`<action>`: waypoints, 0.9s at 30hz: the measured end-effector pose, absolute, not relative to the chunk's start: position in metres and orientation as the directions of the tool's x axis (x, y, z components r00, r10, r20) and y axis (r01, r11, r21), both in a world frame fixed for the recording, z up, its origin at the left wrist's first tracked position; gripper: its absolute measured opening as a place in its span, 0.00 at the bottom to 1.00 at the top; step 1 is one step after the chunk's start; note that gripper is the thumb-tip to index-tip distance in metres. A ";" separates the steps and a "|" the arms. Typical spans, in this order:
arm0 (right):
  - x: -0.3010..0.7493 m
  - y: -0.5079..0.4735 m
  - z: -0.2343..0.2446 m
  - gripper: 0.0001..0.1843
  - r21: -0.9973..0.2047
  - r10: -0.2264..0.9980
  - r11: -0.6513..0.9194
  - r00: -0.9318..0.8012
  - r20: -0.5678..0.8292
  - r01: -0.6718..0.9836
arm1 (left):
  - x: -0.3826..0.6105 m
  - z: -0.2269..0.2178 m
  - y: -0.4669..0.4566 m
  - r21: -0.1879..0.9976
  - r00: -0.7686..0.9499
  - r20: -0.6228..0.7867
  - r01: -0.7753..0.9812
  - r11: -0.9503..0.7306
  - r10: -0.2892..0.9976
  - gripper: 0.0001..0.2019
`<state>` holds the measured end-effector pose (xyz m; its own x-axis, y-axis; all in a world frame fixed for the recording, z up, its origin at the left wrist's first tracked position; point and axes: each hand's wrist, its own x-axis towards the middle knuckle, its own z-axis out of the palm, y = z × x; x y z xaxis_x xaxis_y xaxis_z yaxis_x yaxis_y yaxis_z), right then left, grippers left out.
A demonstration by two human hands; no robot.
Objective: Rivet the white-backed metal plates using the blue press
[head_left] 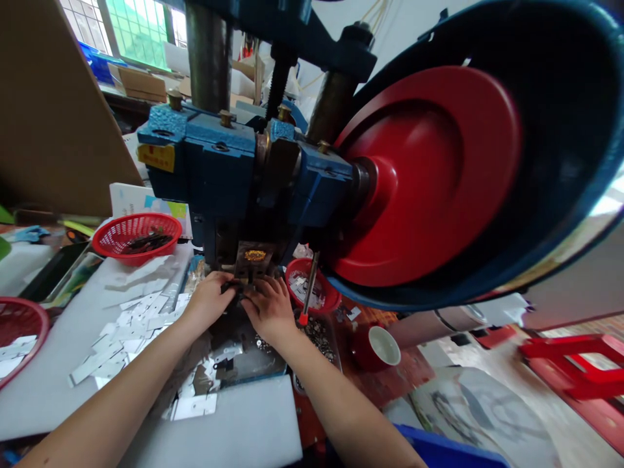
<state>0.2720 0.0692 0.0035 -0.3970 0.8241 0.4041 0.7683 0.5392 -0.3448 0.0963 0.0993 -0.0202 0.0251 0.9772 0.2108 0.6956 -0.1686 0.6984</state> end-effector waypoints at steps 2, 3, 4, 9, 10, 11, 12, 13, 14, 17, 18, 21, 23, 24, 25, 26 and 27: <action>0.272 0.071 0.004 0.11 -0.390 0.828 0.538 -0.380 0.413 0.747 | 0.097 -0.019 0.100 0.706 0.023 0.206 0.688 -0.165 0.978 0.14; 0.273 0.071 0.004 0.11 -0.428 0.831 0.534 -0.361 0.423 0.729 | 0.096 -0.018 0.100 0.712 0.022 0.204 0.683 -0.163 0.979 0.14; 0.275 0.071 0.002 0.11 -0.473 0.837 0.527 -0.332 0.436 0.706 | 0.096 -0.016 0.099 0.718 0.020 0.201 0.678 -0.161 0.979 0.13; 0.296 0.058 -0.018 0.13 -0.835 0.944 0.301 -0.017 0.331 0.460 | 0.082 -0.009 0.090 0.755 -0.016 0.180 0.644 -0.128 0.984 0.16; 0.302 0.052 -0.022 0.14 -0.908 0.967 0.216 0.050 0.250 0.359 | 0.078 -0.008 0.086 0.763 -0.024 0.175 0.636 -0.120 0.984 0.17; 0.308 0.046 -0.025 0.17 -0.959 0.982 0.134 0.098 0.163 0.250 | 0.072 -0.007 0.081 0.771 -0.033 0.168 0.627 -0.111 0.985 0.18; 0.315 0.039 -0.027 0.20 -0.987 0.989 0.068 0.124 0.086 0.145 | 0.067 -0.007 0.077 0.779 -0.045 0.161 0.619 -0.099 0.986 0.18; 0.321 0.031 -0.028 0.23 -0.998 0.991 0.024 0.128 0.031 0.053 | 0.062 -0.007 0.071 0.785 -0.060 0.151 0.613 -0.083 0.987 0.19; 0.326 0.025 -0.028 0.25 -1.000 0.993 0.003 0.116 0.001 -0.020 | 0.057 -0.006 0.066 0.789 -0.080 0.140 0.611 -0.062 0.987 0.19; 0.337 0.011 -0.022 0.28 -0.991 0.998 0.037 0.063 0.029 -0.130 | 0.043 -0.006 0.049 0.778 -0.134 0.106 0.628 0.001 0.985 0.20; 0.340 0.009 -0.020 0.27 -0.990 0.997 0.061 0.055 0.054 -0.129 | 0.039 -0.006 0.043 0.770 -0.144 0.102 0.637 0.013 0.984 0.19; 0.342 0.008 -0.014 0.23 -0.995 0.994 0.090 0.061 0.087 -0.051 | 0.028 -0.007 0.026 0.752 -0.174 0.095 0.658 0.044 0.980 0.19; 0.341 0.010 -0.012 0.22 -0.996 0.993 0.091 0.071 0.091 0.000 | 0.019 -0.009 0.016 0.742 -0.194 0.080 0.667 0.072 0.978 0.18; 0.341 0.011 -0.012 0.22 -0.995 0.993 0.095 0.075 0.096 0.015 | 0.015 -0.010 0.010 0.735 -0.202 0.074 0.673 0.083 0.977 0.18; 0.341 0.012 -0.011 0.22 -0.994 0.992 0.103 0.078 0.104 0.025 | 0.011 -0.012 0.005 0.728 -0.210 0.070 0.679 0.094 0.975 0.18; 0.341 0.013 -0.010 0.22 -0.993 0.990 0.110 0.081 0.112 0.033 | 0.007 -0.014 0.001 0.723 -0.216 0.066 0.683 0.102 0.974 0.18; 0.340 0.013 -0.010 0.22 -0.992 0.990 0.115 0.082 0.118 0.044 | 0.004 -0.016 -0.003 0.719 -0.219 0.059 0.686 0.111 0.974 0.18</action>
<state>0.3405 0.0135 -0.0097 0.0816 0.9896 0.1185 0.0439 0.1152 -0.9924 0.0042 -0.0034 -0.0161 -0.2193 0.9739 0.0591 0.6858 0.1108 0.7193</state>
